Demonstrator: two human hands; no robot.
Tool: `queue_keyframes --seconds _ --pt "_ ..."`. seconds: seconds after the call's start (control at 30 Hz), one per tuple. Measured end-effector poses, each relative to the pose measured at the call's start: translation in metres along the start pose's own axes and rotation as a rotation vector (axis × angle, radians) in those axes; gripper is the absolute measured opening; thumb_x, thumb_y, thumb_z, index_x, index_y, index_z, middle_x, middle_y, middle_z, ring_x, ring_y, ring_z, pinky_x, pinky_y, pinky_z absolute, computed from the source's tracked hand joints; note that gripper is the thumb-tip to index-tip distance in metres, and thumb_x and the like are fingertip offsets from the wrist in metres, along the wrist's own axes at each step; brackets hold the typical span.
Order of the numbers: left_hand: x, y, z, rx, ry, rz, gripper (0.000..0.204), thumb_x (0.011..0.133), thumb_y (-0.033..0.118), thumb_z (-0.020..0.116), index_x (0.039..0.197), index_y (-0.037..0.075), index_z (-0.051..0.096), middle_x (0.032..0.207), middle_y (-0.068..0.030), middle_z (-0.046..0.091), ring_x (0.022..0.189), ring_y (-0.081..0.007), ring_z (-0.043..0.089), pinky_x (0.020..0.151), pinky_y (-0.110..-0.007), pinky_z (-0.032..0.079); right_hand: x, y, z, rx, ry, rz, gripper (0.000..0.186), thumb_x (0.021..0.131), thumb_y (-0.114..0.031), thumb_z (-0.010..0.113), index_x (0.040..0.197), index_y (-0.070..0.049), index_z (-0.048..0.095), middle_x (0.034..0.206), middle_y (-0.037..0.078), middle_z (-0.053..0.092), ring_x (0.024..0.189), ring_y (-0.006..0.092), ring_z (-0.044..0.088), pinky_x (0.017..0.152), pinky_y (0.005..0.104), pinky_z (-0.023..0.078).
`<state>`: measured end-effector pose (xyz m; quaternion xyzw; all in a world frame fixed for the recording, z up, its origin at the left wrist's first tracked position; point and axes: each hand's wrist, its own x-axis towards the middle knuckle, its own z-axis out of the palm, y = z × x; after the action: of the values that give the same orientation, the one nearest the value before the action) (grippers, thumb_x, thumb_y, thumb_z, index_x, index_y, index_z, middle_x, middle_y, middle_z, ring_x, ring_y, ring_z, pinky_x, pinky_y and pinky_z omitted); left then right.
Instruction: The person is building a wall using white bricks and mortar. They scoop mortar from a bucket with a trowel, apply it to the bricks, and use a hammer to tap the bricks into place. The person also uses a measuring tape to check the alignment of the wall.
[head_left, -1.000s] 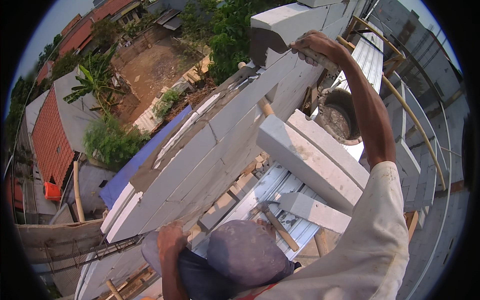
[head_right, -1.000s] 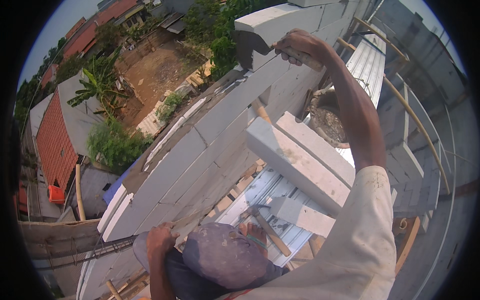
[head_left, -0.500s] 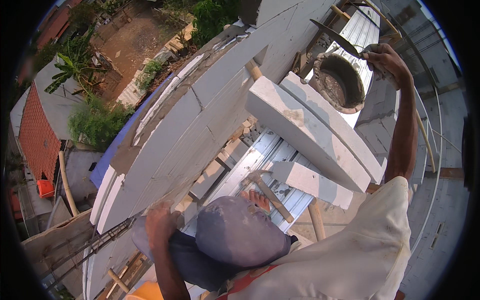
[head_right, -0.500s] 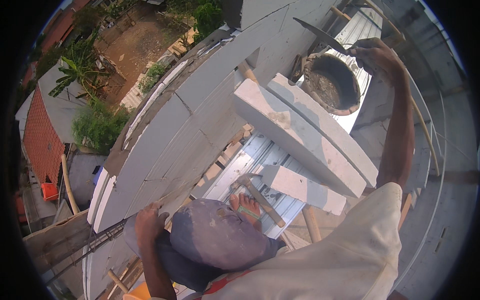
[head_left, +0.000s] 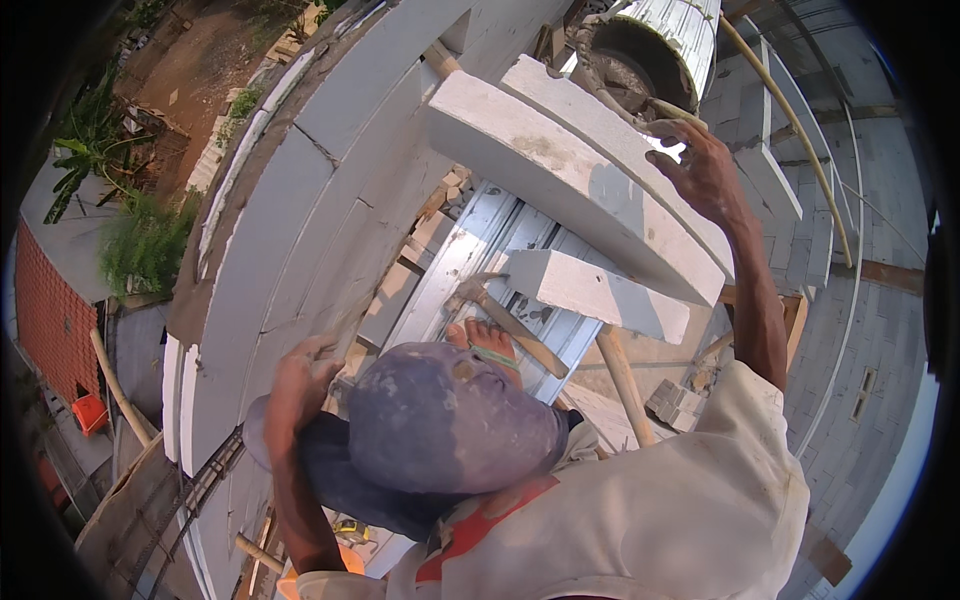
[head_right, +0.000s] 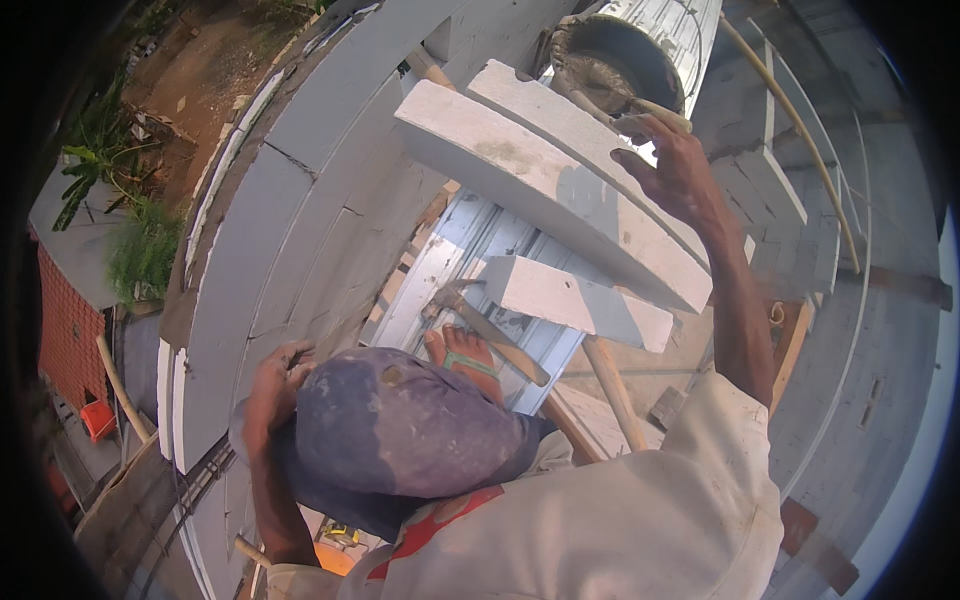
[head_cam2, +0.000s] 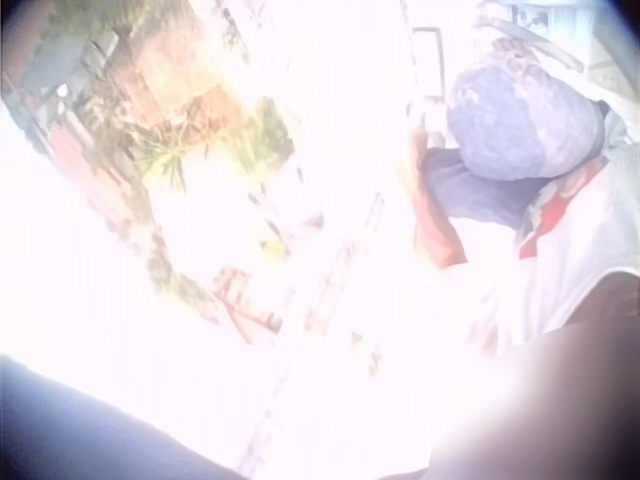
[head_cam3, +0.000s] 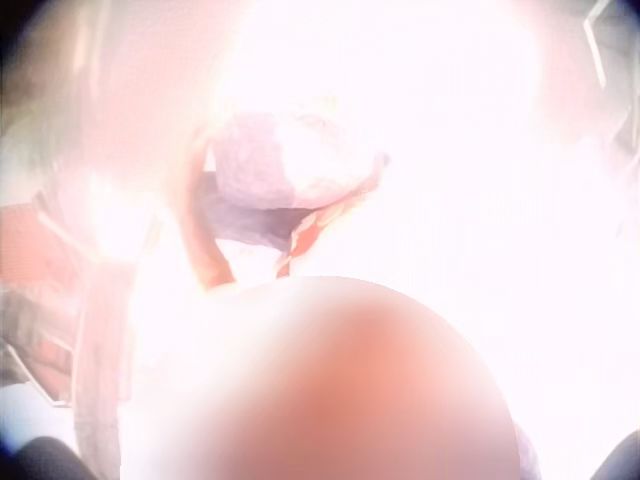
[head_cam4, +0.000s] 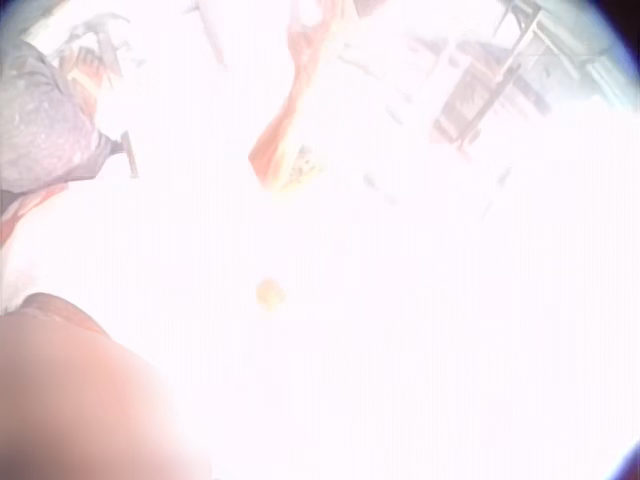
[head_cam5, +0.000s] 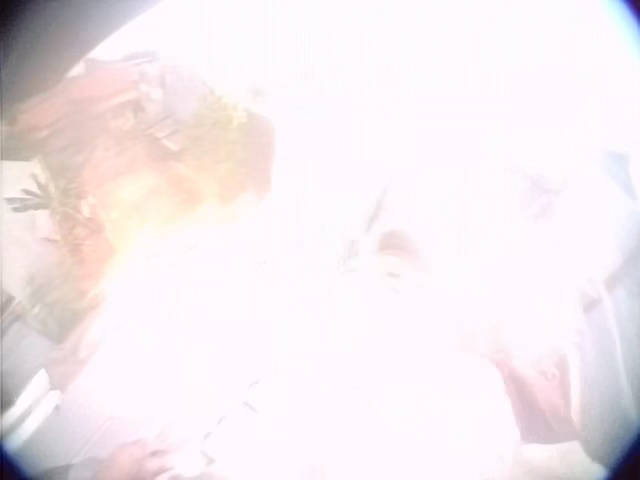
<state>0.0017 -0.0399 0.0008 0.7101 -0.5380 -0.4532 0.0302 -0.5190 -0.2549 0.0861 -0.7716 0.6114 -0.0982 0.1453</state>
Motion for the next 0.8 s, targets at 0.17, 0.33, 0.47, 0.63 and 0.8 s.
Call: queue_keyframes --seconds 0.17,0.33,0.47,0.63,0.8 --pt "0.019 0.007 0.011 0.019 -0.062 0.008 0.042 0.095 0.018 0.072 0.132 0.000 0.067 0.133 -0.0222 0.068 0.123 -0.0380 0.066 0.106 -0.043 0.049 -0.106 -0.013 0.053 0.199 -0.147 0.070 0.051 0.086 -0.024 0.082 0.130 -0.003 0.066 0.123 0.019 0.067 0.115 0.0356 0.067 0.101 0.0476 0.055" --pt "0.055 0.040 0.024 0.012 -0.066 0.161 0.045 0.094 0.014 0.074 0.135 0.000 0.065 0.133 -0.0209 0.069 0.126 -0.0356 0.065 0.108 -0.042 0.049 -0.139 0.017 0.088 -0.205 0.016 0.147 0.091 0.075 -0.015 0.090 0.154 -0.012 0.044 0.153 0.018 0.045 0.142 0.0371 0.046 0.120 0.0510 0.042" --pt "0.114 0.110 0.025 0.135 0.221 0.520 0.062 0.091 0.014 0.076 0.146 0.000 0.051 0.149 -0.0248 0.055 0.139 -0.0390 0.054 0.116 -0.045 0.043 -0.124 0.026 0.100 -0.177 0.074 0.235 0.101 0.071 -0.014 0.092 0.158 -0.013 0.040 0.154 0.019 0.043 0.144 0.0383 0.042 0.122 0.0509 0.039" --pt "0.200 0.214 0.039 0.493 0.578 0.934 0.078 0.086 0.004 0.070 0.156 0.000 0.037 0.163 -0.0206 0.039 0.151 -0.0388 0.036 0.126 -0.052 0.029 -0.119 0.022 0.106 -0.290 0.142 0.257 0.102 0.069 -0.011 0.092 0.155 -0.004 0.039 0.147 0.025 0.046 0.137 0.0445 0.046 0.115 0.0525 0.040" --pt "0.244 0.251 0.051 0.904 0.520 0.902 0.076 0.085 0.005 0.070 0.155 0.002 0.041 0.156 -0.0187 0.045 0.149 -0.0324 0.040 0.128 -0.055 0.024 -0.117 0.034 0.100 -0.226 0.071 0.317 0.106 0.061 -0.009 0.094 0.153 -0.003 0.041 0.146 0.025 0.045 0.136 0.0435 0.044 0.116 0.0519 0.041"
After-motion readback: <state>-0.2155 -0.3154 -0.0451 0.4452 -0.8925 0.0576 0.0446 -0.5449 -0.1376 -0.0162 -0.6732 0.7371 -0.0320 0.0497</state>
